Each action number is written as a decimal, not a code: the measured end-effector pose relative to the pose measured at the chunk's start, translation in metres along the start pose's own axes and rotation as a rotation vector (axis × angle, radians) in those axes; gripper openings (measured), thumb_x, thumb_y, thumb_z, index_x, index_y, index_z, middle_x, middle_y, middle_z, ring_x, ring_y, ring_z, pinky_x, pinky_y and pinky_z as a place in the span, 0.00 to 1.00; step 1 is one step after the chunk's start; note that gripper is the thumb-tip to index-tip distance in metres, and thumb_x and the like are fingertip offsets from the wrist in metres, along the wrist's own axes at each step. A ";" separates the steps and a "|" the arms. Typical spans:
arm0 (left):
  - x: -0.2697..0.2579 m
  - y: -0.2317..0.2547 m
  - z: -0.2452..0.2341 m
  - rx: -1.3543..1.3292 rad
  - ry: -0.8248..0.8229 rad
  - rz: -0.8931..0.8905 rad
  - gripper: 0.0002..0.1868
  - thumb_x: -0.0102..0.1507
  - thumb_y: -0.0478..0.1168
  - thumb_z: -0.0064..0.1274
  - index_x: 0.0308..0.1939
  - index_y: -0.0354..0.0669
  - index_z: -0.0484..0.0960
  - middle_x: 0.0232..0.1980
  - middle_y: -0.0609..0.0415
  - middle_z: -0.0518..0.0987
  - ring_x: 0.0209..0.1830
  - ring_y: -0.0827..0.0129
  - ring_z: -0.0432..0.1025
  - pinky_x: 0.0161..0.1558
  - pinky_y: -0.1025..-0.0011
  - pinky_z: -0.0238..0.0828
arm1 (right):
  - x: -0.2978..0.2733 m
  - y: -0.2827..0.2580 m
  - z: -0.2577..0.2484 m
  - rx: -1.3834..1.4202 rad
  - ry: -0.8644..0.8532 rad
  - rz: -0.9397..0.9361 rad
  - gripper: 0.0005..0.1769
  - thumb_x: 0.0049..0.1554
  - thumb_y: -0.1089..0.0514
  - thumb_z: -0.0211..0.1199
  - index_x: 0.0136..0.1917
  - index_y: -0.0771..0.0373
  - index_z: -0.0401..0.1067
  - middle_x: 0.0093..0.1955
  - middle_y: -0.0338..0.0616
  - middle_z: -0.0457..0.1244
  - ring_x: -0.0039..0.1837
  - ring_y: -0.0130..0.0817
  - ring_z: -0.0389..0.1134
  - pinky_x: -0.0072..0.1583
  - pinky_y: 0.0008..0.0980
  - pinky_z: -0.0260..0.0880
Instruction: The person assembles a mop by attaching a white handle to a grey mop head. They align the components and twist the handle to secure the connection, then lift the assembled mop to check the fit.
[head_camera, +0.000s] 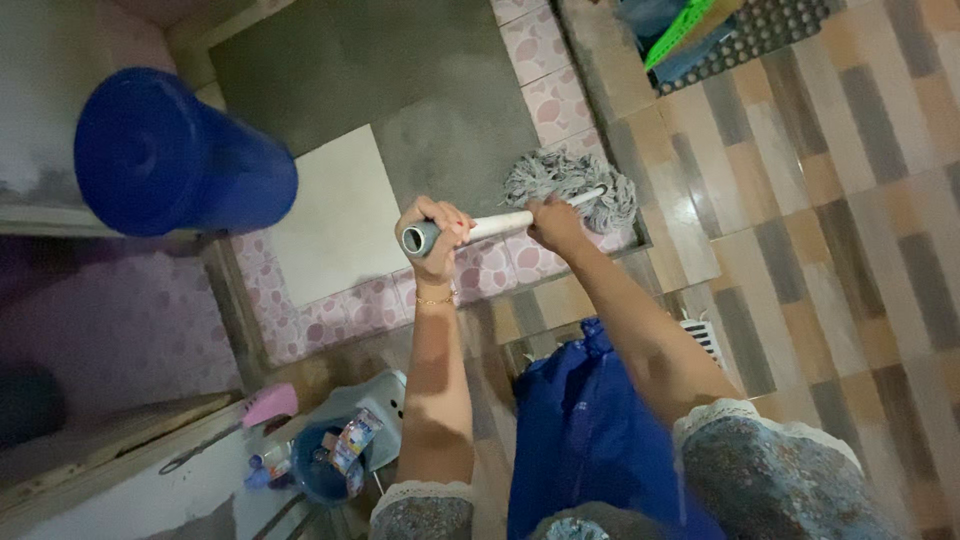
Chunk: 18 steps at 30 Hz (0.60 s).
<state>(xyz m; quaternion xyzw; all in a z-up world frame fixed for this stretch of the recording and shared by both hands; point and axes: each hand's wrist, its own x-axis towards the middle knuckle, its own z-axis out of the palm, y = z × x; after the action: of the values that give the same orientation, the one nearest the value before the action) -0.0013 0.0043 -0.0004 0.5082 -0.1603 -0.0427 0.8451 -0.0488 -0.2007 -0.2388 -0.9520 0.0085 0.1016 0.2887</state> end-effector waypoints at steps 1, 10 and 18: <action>-0.002 0.002 -0.004 0.004 0.004 0.000 0.10 0.60 0.28 0.53 0.33 0.42 0.67 0.27 0.54 0.72 0.26 0.71 0.67 0.39 0.68 0.75 | 0.001 -0.001 0.004 -0.013 0.008 -0.001 0.18 0.46 0.58 0.69 0.51 0.56 0.72 0.43 0.58 0.67 0.49 0.60 0.70 0.51 0.57 0.71; -0.014 0.016 -0.020 0.076 0.068 0.028 0.09 0.60 0.26 0.50 0.32 0.39 0.67 0.27 0.50 0.72 0.26 0.69 0.67 0.35 0.68 0.71 | 0.011 0.003 0.045 -0.015 0.010 -0.110 0.13 0.49 0.59 0.68 0.48 0.59 0.72 0.41 0.56 0.68 0.47 0.58 0.71 0.51 0.55 0.72; -0.013 0.048 -0.031 0.177 0.017 -0.007 0.08 0.60 0.25 0.51 0.32 0.38 0.69 0.29 0.50 0.74 0.27 0.71 0.70 0.34 0.72 0.71 | 0.011 -0.036 0.048 -0.033 -0.134 -0.121 0.19 0.50 0.54 0.70 0.51 0.64 0.70 0.40 0.57 0.68 0.46 0.60 0.71 0.51 0.55 0.71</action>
<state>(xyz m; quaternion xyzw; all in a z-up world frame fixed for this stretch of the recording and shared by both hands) -0.0084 0.0567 0.0254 0.5819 -0.1546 -0.0271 0.7980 -0.0439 -0.1438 -0.2602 -0.9464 -0.0702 0.1478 0.2786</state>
